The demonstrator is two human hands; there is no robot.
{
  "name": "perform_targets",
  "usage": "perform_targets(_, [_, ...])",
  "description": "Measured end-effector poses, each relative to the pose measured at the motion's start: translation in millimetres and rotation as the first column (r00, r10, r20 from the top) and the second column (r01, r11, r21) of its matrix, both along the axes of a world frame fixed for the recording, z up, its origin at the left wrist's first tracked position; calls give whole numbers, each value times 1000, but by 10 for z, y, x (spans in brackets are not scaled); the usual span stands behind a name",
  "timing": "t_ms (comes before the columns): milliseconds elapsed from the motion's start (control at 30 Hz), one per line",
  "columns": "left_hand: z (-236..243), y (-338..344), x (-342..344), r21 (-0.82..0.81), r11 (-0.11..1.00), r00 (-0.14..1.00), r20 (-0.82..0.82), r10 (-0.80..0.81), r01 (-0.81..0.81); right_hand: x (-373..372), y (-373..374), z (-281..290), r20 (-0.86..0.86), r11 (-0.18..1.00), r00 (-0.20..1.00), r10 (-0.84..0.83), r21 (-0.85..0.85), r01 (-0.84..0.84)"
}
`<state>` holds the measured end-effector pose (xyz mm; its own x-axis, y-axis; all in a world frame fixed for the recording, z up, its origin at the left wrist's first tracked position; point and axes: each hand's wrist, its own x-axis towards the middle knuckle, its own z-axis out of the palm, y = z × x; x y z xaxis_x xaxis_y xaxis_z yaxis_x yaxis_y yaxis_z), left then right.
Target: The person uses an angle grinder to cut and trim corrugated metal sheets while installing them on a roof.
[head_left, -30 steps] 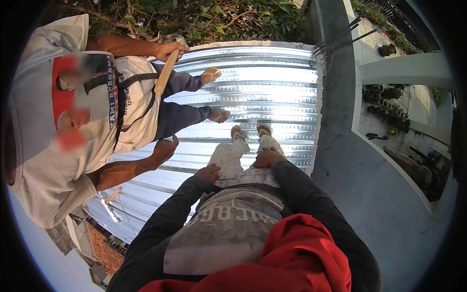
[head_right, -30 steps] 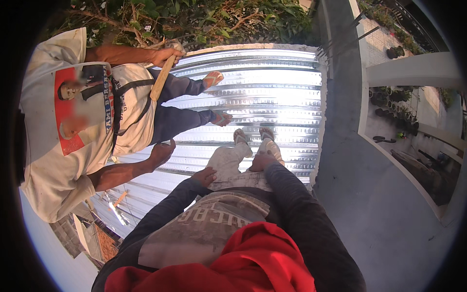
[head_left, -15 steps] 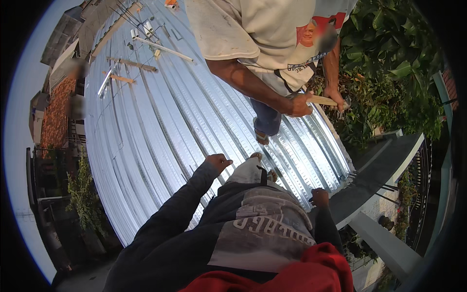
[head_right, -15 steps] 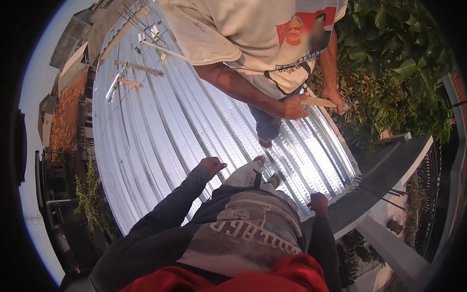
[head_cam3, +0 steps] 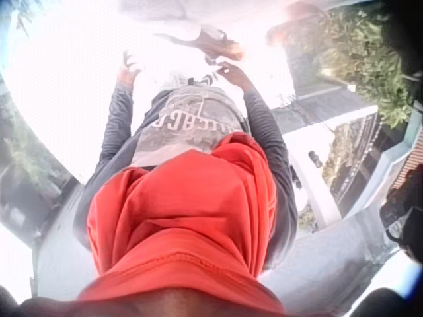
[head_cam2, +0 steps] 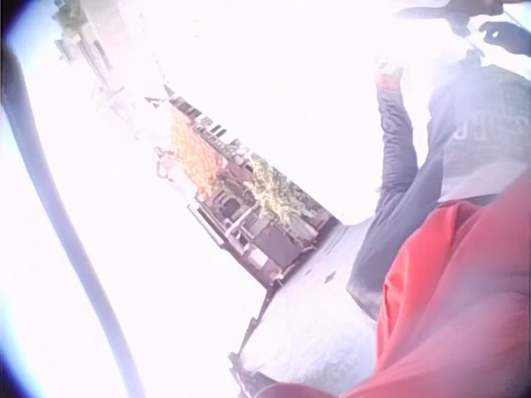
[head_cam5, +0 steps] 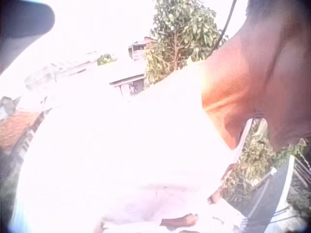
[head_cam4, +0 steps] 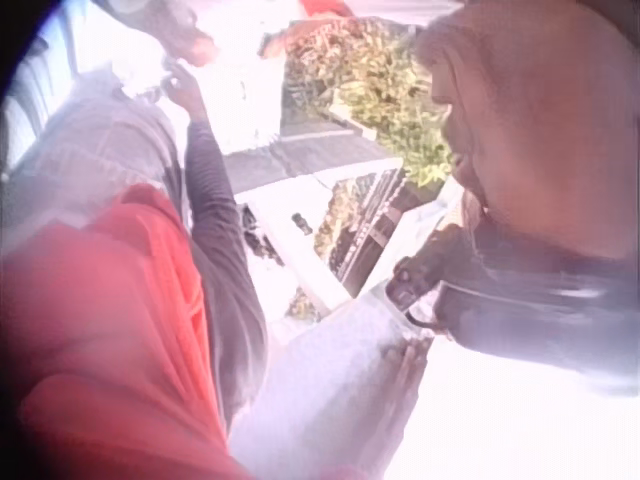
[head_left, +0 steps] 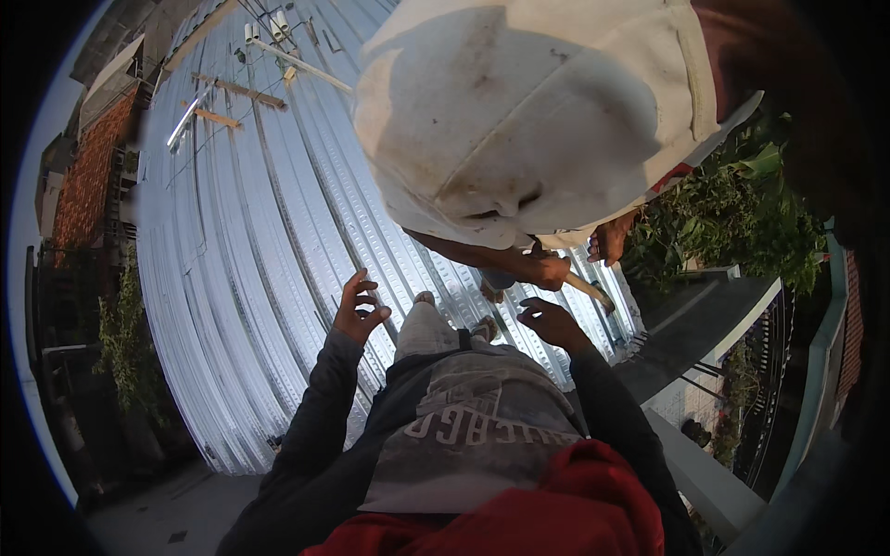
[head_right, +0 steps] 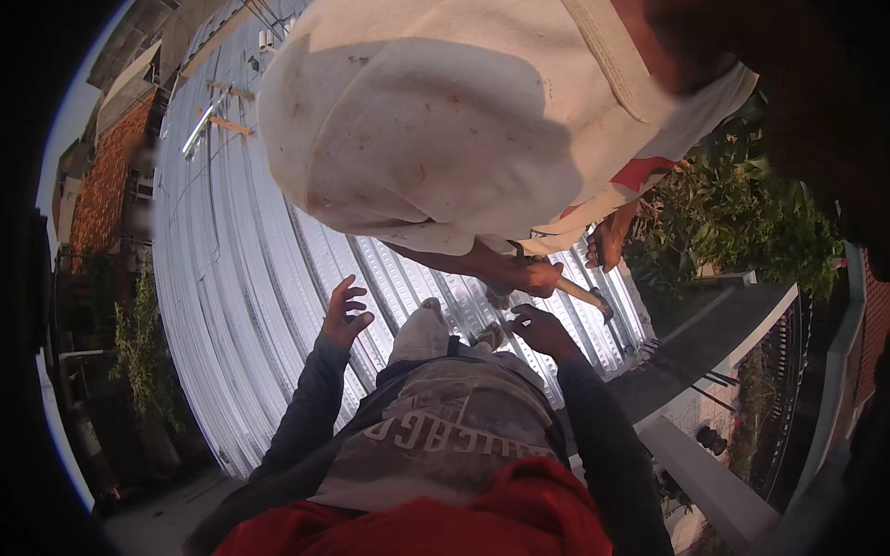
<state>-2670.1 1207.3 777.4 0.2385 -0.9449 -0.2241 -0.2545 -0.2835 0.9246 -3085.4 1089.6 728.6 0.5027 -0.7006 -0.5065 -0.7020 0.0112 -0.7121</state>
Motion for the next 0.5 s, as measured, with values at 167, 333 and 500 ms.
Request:
perform_targets(167, [674,-979,23,-534,834,985,161,-59,137,-95,429,-530,-89,999,995,40,24,-38])
perform_targets(333, [750,-1155,-374,-390,720,750,605,-269,573,-1093,1941,-1449,-302,833,792,-531,-17,553])
perform_targets(500, [732,-1285,-977,-223,397,408,779,-477,890,-1284,4249,-1474,-645,438,292,-706,-74,896])
